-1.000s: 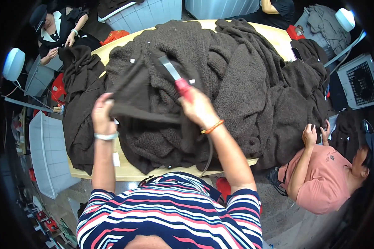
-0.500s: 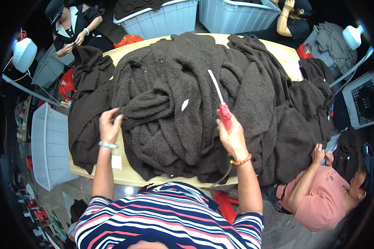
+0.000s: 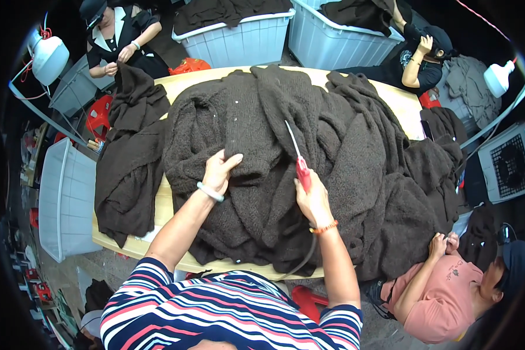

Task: Trimming loose threads from brown fleece garments using scissors.

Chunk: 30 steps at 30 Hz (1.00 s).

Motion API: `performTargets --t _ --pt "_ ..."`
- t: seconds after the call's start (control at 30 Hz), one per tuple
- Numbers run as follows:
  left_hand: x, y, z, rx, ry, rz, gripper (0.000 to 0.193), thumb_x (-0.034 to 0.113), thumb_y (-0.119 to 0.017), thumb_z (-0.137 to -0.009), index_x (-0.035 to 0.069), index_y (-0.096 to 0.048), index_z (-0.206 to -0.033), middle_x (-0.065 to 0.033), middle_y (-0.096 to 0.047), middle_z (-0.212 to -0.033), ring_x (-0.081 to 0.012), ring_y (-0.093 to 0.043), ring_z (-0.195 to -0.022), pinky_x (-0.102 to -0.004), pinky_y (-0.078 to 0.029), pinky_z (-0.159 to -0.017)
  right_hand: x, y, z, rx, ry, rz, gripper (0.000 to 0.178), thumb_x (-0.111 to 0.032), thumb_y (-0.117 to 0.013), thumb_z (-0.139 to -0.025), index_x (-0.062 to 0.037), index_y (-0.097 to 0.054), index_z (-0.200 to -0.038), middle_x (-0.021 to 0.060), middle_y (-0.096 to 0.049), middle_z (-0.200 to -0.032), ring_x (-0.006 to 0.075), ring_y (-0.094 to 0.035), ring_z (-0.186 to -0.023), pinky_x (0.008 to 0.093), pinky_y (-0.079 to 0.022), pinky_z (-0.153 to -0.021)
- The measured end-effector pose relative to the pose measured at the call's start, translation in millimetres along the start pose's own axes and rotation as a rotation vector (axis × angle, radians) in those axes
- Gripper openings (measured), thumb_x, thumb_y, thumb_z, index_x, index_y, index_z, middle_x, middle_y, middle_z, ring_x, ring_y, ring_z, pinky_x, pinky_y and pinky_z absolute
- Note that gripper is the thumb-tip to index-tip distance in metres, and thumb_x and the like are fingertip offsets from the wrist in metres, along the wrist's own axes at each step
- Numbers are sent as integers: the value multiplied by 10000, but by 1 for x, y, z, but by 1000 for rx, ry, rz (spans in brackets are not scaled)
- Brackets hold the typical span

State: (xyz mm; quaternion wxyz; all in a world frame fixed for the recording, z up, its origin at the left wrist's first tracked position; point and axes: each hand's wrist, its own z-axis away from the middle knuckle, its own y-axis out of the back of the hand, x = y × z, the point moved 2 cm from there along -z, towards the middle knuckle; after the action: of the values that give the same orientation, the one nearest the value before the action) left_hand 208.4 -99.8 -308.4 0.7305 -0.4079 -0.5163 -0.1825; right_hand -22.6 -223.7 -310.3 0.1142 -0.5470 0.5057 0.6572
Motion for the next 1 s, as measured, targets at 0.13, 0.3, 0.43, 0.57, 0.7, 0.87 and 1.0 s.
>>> performTargets --t 0.13,0.3,0.43,0.57,0.7,0.87,1.0 --pt "-17 9 13 82 -37 70 255 38 -692 -877 -22 -631 -1117 -56 -679 -1055 -130 -633 -910 -273 -501 -862 -76 29 47 -176 15 294 301 -144 -600 -892 -112 -574 -1191 180 -664 -807 380 -671 -804 450 -525 -715" --pt "-41 18 1 160 -81 61 199 24 -706 -862 -22 -659 -1050 -46 -690 -997 -105 -631 -874 -250 -506 -826 -115 20 77 -383 2 422 328 -126 -606 -872 -118 -575 -1199 230 -650 -761 409 -662 -740 483 -525 -667" --pt "-53 23 8 154 -131 20 204 26 -704 -864 -17 -666 -1059 -37 -695 -996 -102 -633 -872 -247 -506 -826 -117 11 65 -348 53 459 253 -150 -597 -891 -79 -587 -1133 213 -638 -699 392 -658 -686 474 -520 -617" --pt "-52 23 11 137 -149 26 211 25 -703 -864 -16 -669 -1068 -34 -696 -1008 -98 -633 -880 -246 -503 -829 -126 -7 28 -345 84 473 202 -180 -583 -903 -76 -578 -1077 208 -642 -693 388 -660 -674 478 -522 -629" --pt "-51 18 13 103 -129 61 204 17 -702 -862 -10 -676 -1063 -29 -696 -1015 -91 -629 -883 -246 -499 -834 -128 -18 -9 -227 102 506 171 -213 -567 -916 -84 -562 -1028 208 -642 -698 400 -656 -680 496 -518 -636" --pt "-58 25 12 107 -121 98 192 26 -718 -857 -14 -670 -1038 -38 -691 -1001 -95 -622 -873 -243 -497 -824 -117 -11 10 -358 130 467 170 -234 -581 -913 -89 -564 -999 208 -632 -687 409 -650 -680 503 -514 -630" --pt "-66 38 12 145 -104 101 141 18 -718 -853 -1 -681 -987 -44 -699 -958 -99 -632 -836 -243 -508 -792 -117 14 59 -569 58 448 183 -210 -614 -885 -92 -575 -1018 204 -621 -666 415 -642 -671 504 -511 -635"
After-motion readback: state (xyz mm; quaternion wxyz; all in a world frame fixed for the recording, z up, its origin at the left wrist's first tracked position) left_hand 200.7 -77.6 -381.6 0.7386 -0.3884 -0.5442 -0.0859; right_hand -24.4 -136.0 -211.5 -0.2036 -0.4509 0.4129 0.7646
